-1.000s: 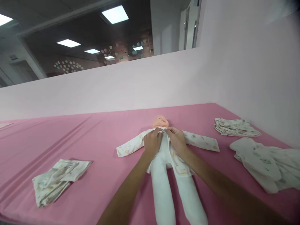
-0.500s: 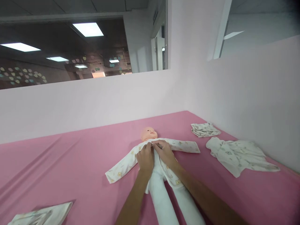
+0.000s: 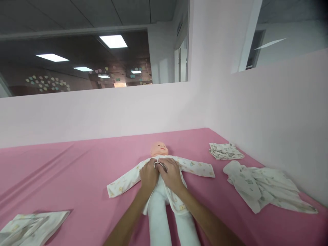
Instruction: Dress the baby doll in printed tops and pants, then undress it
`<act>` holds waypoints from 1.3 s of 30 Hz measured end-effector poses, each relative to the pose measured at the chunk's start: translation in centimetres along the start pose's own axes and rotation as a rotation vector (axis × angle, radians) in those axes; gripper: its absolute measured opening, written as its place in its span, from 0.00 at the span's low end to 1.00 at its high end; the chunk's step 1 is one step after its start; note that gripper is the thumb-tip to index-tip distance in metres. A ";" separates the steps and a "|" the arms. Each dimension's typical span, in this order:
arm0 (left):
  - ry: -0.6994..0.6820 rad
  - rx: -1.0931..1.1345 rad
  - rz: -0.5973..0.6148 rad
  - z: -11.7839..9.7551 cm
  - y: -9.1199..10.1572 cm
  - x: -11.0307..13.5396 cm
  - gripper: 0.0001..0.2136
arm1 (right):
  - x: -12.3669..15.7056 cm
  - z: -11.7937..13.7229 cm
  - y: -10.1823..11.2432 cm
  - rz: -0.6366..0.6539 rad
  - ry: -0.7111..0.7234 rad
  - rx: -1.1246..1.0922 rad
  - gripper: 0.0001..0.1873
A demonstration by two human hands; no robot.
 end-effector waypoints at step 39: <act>-0.012 0.058 0.041 -0.6 0.3 0.6 0.09 | 0.9 0.2 0.5 -0.015 0.066 0.049 0.15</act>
Point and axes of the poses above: each hand's wrist, its own x-axis away from the middle knuckle, its own y-axis out of the back of the hand, z = x × y, the point moved 4 cm from there along -x, towards the middle knuckle, and after that the axes turned 1 degree about z, right-handed, at the moved point
